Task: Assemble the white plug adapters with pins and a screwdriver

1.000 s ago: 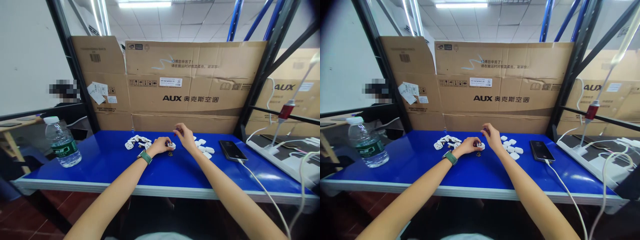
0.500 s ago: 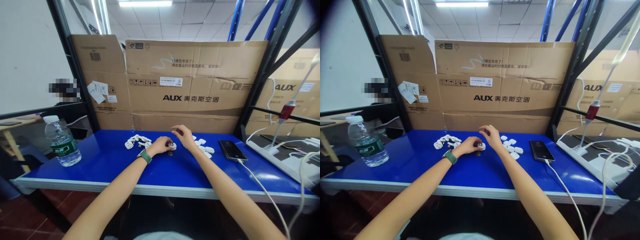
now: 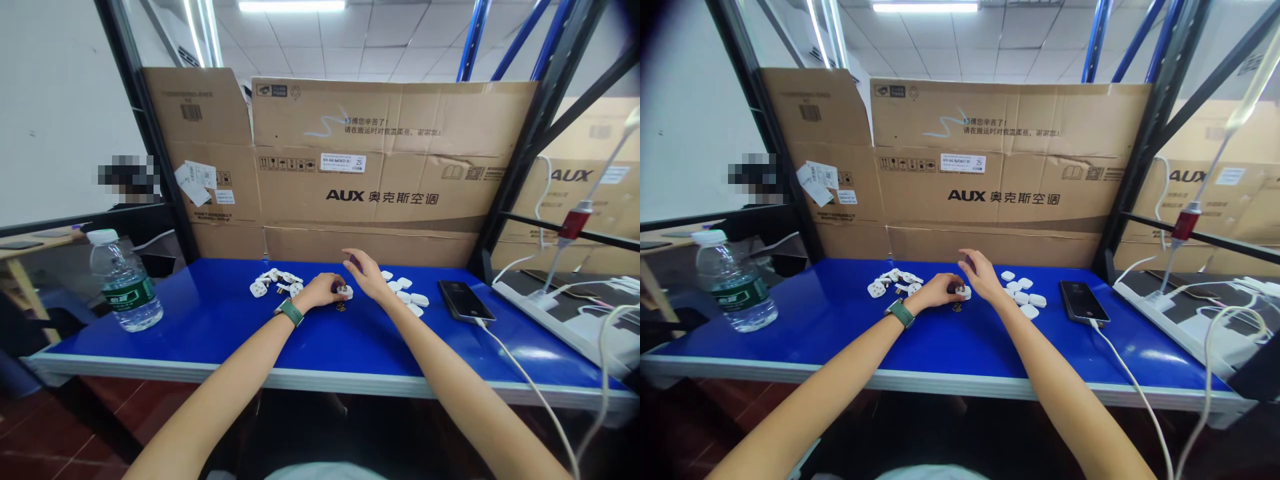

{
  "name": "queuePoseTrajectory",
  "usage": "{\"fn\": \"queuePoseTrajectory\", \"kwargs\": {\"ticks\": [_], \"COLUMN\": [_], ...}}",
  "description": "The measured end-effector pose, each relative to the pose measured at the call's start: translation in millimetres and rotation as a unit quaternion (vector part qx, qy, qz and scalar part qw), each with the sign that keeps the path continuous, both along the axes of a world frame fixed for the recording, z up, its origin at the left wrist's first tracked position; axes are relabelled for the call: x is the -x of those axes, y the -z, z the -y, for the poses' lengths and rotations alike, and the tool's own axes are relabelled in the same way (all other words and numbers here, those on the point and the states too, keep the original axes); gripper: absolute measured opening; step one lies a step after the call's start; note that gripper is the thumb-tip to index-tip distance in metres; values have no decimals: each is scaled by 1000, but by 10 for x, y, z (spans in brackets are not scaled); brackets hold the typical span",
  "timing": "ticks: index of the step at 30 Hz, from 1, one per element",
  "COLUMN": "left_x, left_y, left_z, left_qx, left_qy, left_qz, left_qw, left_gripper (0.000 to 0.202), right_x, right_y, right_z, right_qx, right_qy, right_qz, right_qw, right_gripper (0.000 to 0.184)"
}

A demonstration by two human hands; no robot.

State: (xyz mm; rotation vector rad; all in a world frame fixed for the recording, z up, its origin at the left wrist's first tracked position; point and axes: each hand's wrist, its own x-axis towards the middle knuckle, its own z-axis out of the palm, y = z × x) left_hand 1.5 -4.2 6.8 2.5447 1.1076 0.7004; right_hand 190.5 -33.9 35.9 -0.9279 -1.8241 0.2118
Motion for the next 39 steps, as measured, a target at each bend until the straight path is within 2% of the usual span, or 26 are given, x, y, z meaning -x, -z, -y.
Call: {"fn": "queuePoseTrajectory", "kwargs": {"ticks": [4, 6, 9, 11, 15, 17, 27, 34, 37, 39], "left_x": [-9, -9, -5, -1, -1, -8, -72, -71, -53, -27], "left_y": [1, 7, 19, 26, 40, 44, 34, -7, -57, -83], "left_z": [12, 10, -4, -15, -27, -25, -4, 31, 70, 92], "left_qx": [-15, -20, -25, -26, -28, -27, 27, 22, 2, -11], "left_qy": [-5, -2, 2, 3, 7, 8, -33, -48, -62, -61], "left_qz": [-7, -8, -7, -5, -1, 4, 29, -8, -59, -98], "left_qw": [1000, 1000, 1000, 1000, 1000, 1000, 999, 999, 996, 993], "left_gripper": [36, 34, 35, 36, 37, 35, 30, 28, 34, 34], "right_x": [1, 1, -7, -23, -54, -47, 79, 138, 109, 60], "right_y": [-1, -13, -27, -24, 8, 24, 21, 19, -15, -44], "right_z": [19, 28, 31, 21, -21, -39, -48, 5, 69, 107], "right_qx": [22, 16, -3, 0, 41, 57, 47, 39, 4, -37], "right_qy": [-49, -31, 21, 24, -68, -92, -43, -30, -15, 21], "right_qz": [-22, -12, 2, -4, -50, -65, -109, -85, -111, -146], "right_qw": [998, 999, 1000, 1000, 996, 992, 992, 995, 994, 988], "right_gripper": [47, 47, 30, 28, 44, 46, 26, 33, 38, 39]}}
